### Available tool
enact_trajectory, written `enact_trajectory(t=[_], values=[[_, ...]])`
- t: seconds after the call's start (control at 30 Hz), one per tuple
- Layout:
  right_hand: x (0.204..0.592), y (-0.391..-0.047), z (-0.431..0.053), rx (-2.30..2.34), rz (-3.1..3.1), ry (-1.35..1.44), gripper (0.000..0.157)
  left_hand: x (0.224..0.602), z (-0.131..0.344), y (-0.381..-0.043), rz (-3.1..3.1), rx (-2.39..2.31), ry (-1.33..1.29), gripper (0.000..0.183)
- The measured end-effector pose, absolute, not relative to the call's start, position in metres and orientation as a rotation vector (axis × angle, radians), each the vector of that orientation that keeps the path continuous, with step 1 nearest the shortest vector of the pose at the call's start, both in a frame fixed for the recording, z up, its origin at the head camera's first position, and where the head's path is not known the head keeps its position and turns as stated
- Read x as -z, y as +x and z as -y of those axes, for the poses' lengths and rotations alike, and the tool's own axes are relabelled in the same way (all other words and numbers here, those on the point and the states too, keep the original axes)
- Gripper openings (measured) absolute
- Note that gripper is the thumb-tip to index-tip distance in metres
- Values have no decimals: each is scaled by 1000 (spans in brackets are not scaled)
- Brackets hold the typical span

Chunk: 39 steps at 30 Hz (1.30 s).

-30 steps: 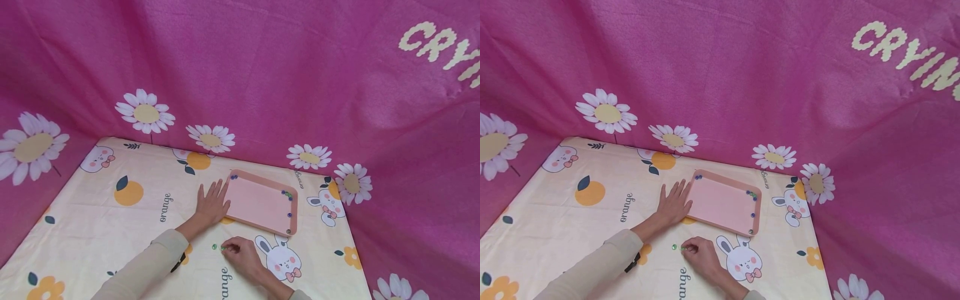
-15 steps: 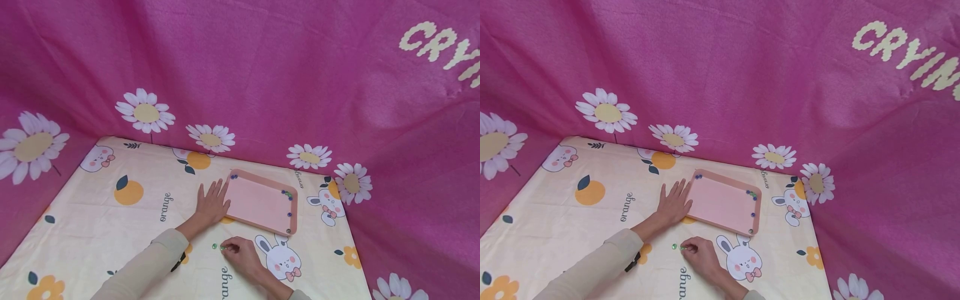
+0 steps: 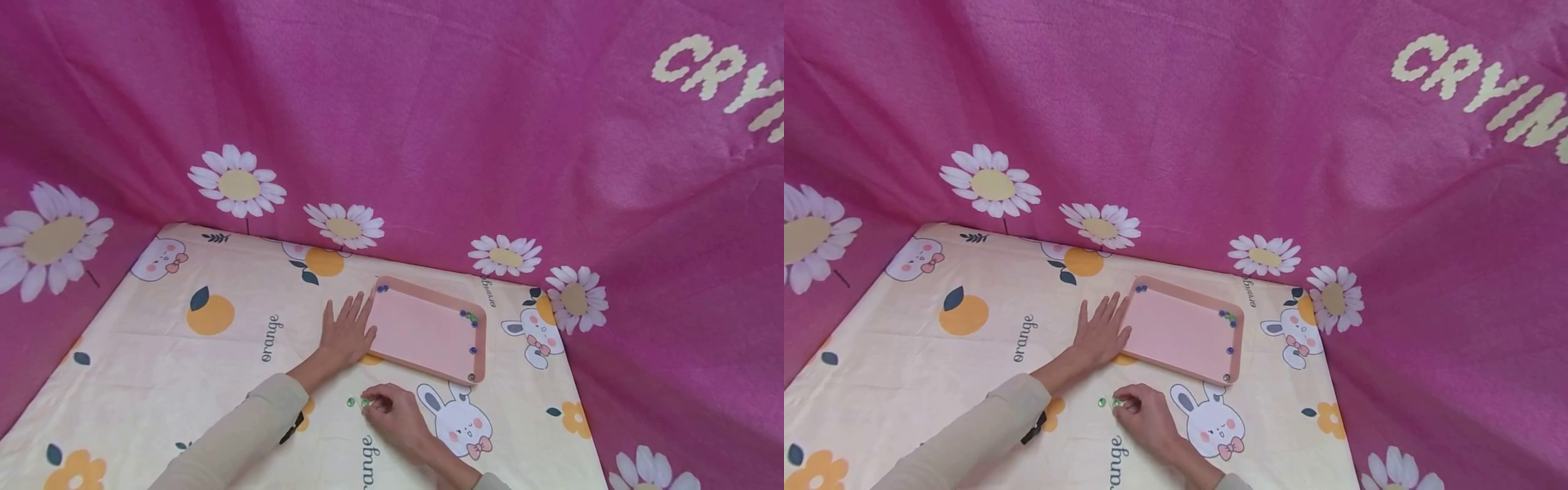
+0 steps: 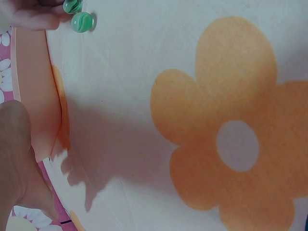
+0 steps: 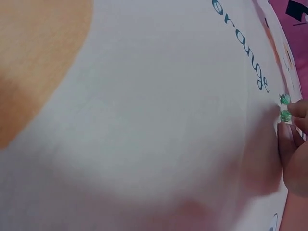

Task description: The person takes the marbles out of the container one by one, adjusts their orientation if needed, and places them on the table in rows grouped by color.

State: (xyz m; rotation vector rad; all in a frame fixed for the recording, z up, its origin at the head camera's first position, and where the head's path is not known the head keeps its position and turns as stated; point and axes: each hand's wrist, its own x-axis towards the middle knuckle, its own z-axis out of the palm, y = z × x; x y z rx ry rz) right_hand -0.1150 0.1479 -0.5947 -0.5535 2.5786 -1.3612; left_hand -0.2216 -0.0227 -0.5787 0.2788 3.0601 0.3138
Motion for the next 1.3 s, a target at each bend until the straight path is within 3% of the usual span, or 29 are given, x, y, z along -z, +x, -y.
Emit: enact_trajectory(t=[0.37, 0.57, 0.73, 1.1, 1.3], values=[[569, -130, -165, 1402, -2726, -539, 20, 579, 22, -223, -3068, -303, 281, 69], [560, -151, -194, 1154, -3049, -659, 25, 581, 22, -222, -3050, -326, 278, 70], [557, -167, -223, 934, -3229, -658, 40, 582, 22, -222, -3045, -324, 270, 71], [571, -182, -280, 538, -3228, -265, 73, 582, 23, -223, -3050, -329, 284, 70], [579, -183, -292, 405, -3173, -187, 83, 580, 23, -223, -3055, -301, 290, 70]])
